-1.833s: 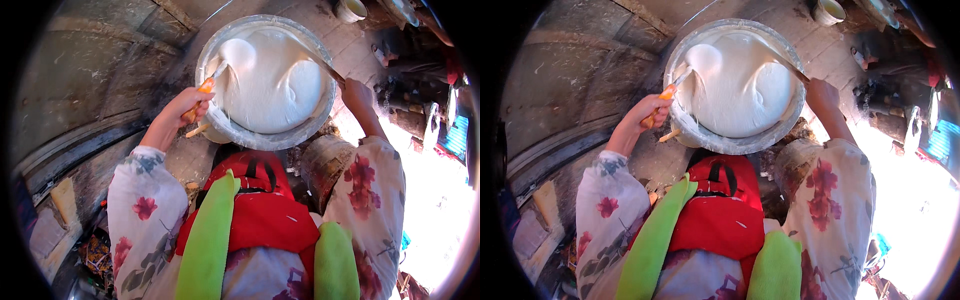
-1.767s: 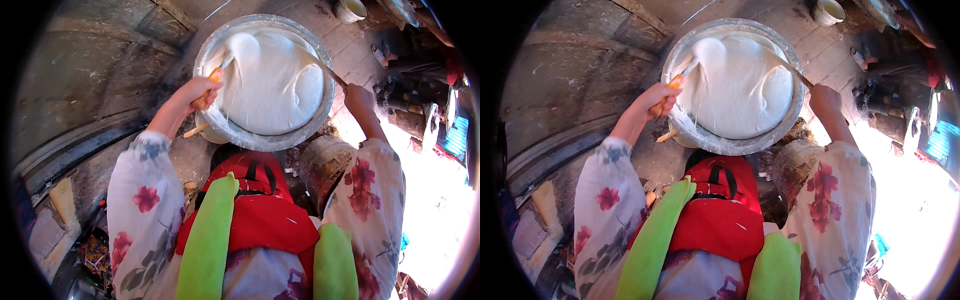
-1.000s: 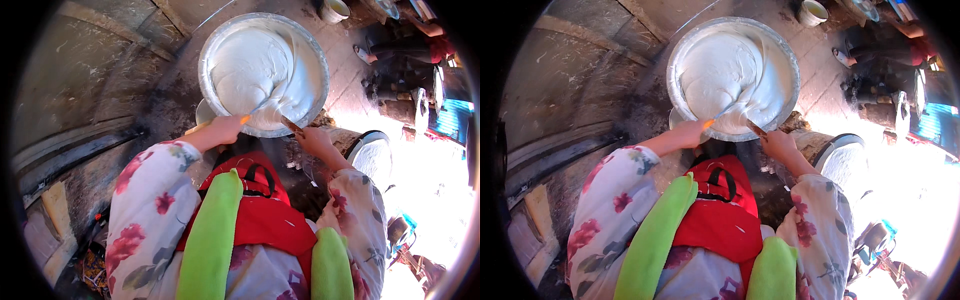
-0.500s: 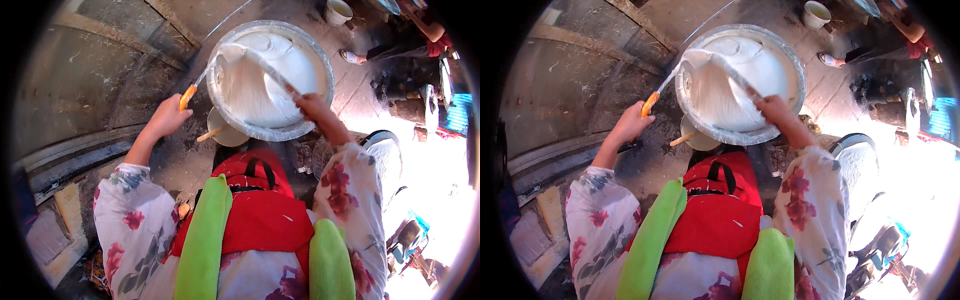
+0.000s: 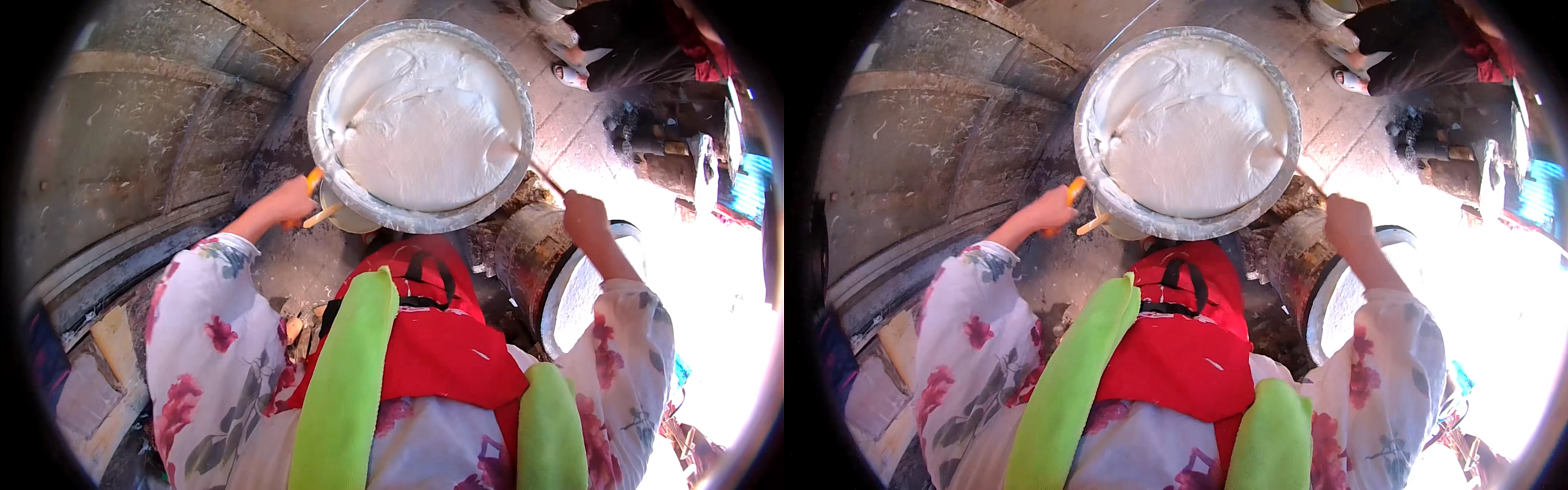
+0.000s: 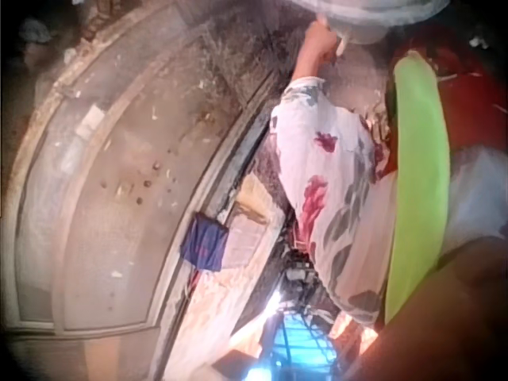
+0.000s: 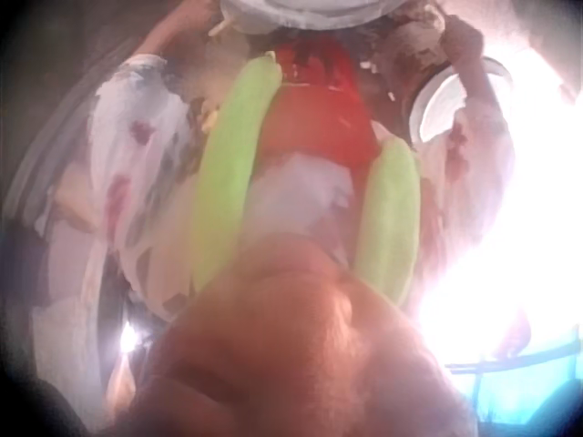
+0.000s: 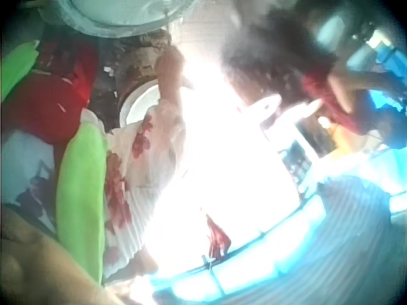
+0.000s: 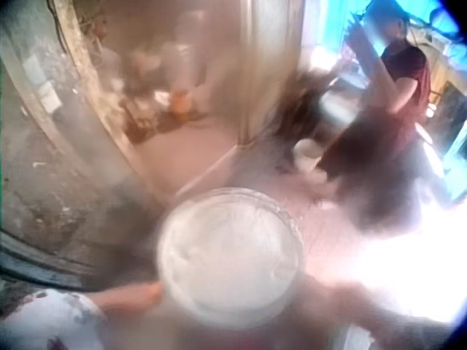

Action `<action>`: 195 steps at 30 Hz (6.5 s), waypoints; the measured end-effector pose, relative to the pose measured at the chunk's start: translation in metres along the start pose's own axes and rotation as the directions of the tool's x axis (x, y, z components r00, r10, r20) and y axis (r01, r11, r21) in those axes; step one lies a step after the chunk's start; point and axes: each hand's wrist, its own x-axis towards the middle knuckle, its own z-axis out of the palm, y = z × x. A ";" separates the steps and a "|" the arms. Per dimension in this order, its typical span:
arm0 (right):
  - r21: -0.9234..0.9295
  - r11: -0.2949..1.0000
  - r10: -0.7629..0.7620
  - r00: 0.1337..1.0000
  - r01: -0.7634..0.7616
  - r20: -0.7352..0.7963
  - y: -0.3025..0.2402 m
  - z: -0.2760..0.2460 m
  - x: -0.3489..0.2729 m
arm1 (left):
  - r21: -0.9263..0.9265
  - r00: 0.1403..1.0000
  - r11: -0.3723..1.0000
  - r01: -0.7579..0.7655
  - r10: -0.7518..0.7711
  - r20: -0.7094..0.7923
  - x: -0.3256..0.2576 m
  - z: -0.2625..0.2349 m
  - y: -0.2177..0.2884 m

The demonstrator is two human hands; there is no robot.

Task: The person stirs a large vat of white dough using wooden poles and then spreads ladles of the mixture onto hot circular cooking surfaces to form thin pancakes.

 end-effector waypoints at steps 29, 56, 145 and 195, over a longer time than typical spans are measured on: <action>0.206 0.967 0.163 0.986 -0.150 -0.046 -0.014 -0.069 0.083 | -0.649 0.984 0.751 -0.121 0.177 0.021 0.042 -0.067 0.099; 0.742 0.670 -0.199 0.967 0.017 0.157 -0.240 -0.020 -0.068 | 0.294 0.883 0.864 -0.409 0.455 -0.111 -0.092 0.056 -0.043; 0.515 0.796 -0.139 0.923 0.320 -0.359 -0.309 0.132 -0.130 | -0.834 0.998 0.549 0.061 -0.055 0.037 0.026 0.324 -0.201; 0.712 0.662 -0.027 0.958 0.232 -0.287 -0.305 0.143 -0.128 | -0.995 0.975 0.012 -0.098 0.200 -0.093 -0.188 0.103 -0.093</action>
